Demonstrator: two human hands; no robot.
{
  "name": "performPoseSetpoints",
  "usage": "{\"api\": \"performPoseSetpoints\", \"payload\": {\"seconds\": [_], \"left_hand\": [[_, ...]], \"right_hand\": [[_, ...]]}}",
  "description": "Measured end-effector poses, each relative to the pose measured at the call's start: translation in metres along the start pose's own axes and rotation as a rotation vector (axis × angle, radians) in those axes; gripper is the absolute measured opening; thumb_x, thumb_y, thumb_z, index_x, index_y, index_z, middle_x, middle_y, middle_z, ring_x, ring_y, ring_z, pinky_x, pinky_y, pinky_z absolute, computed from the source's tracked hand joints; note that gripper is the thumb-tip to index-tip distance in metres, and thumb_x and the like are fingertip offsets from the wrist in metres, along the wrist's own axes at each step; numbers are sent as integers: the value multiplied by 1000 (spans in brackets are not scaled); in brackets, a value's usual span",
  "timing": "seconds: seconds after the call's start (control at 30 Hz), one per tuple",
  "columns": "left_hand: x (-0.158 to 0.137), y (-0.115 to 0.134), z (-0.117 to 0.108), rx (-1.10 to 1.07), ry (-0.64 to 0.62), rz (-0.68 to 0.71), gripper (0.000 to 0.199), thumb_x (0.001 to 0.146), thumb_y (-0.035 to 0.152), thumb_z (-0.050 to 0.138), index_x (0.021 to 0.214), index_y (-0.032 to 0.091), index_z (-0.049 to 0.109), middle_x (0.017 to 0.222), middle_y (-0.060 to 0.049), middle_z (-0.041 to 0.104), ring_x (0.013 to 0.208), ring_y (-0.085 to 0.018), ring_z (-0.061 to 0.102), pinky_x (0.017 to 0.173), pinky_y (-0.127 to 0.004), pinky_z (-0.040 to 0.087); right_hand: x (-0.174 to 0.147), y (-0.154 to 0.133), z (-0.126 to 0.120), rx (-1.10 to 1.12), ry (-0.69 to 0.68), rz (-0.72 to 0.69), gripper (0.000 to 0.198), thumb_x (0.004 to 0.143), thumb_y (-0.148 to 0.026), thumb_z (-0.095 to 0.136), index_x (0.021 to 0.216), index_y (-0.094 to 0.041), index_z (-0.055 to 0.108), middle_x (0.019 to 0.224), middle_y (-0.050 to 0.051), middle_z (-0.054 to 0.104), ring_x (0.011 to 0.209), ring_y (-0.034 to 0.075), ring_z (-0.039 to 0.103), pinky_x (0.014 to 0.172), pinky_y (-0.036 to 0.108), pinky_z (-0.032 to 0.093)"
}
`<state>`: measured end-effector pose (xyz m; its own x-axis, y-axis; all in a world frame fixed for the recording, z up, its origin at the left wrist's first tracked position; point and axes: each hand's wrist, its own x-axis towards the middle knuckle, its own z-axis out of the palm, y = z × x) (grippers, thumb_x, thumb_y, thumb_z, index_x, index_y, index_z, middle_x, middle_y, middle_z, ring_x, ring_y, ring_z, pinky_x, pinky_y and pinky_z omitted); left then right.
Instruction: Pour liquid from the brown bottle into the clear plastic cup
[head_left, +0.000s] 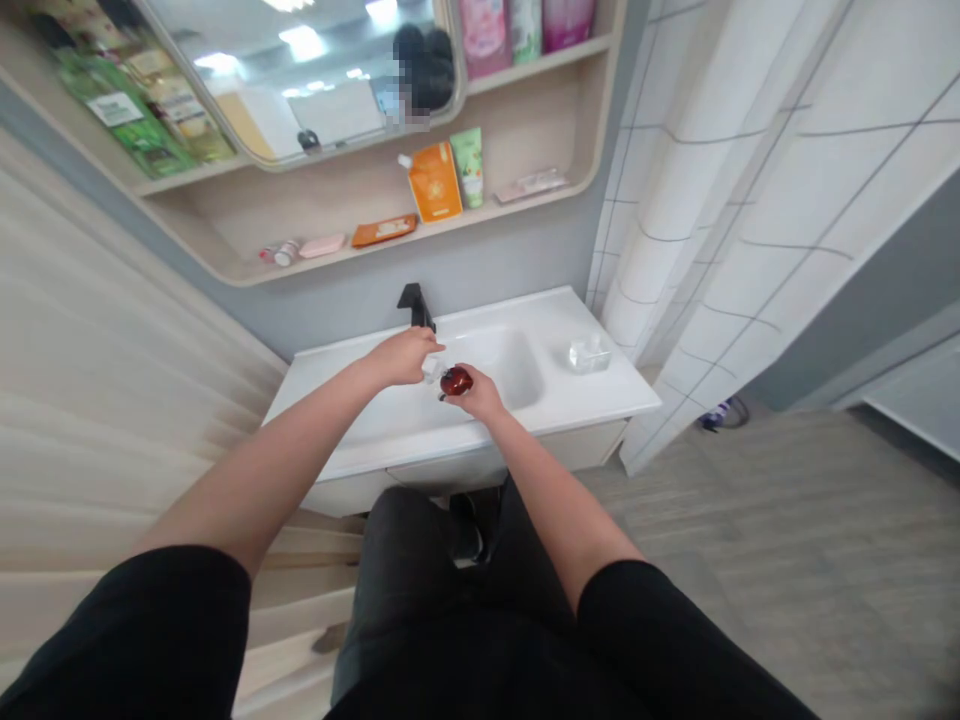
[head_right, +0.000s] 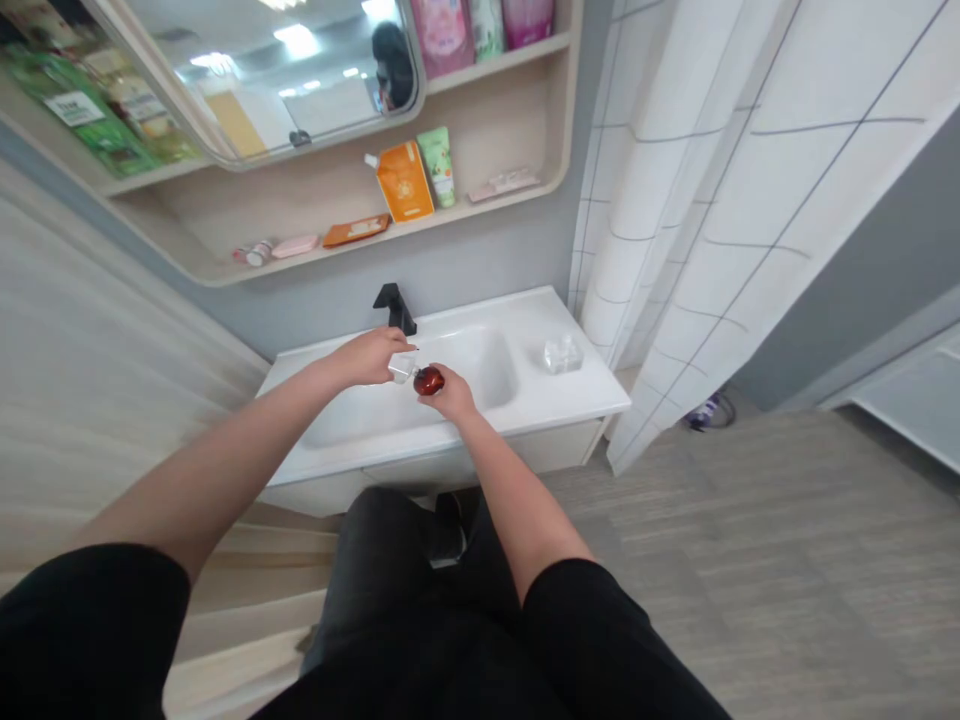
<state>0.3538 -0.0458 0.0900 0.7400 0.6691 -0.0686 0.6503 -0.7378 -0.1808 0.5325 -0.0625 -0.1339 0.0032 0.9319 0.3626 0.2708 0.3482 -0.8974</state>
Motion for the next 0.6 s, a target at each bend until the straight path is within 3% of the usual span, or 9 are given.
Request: {"api": "performPoseSetpoints", "payload": {"seconds": [0.6], "left_hand": [[13, 6, -14, 94, -27, 56, 63, 80, 14, 67, 142, 21, 77, 129, -13, 73, 126, -29, 67, 109, -36, 55]], "right_hand": [[1, -1, -1, 13, 0, 8, 86, 63, -38, 101, 141, -26, 67, 133, 8, 79, 120, 31, 76, 112, 46, 59]]}}
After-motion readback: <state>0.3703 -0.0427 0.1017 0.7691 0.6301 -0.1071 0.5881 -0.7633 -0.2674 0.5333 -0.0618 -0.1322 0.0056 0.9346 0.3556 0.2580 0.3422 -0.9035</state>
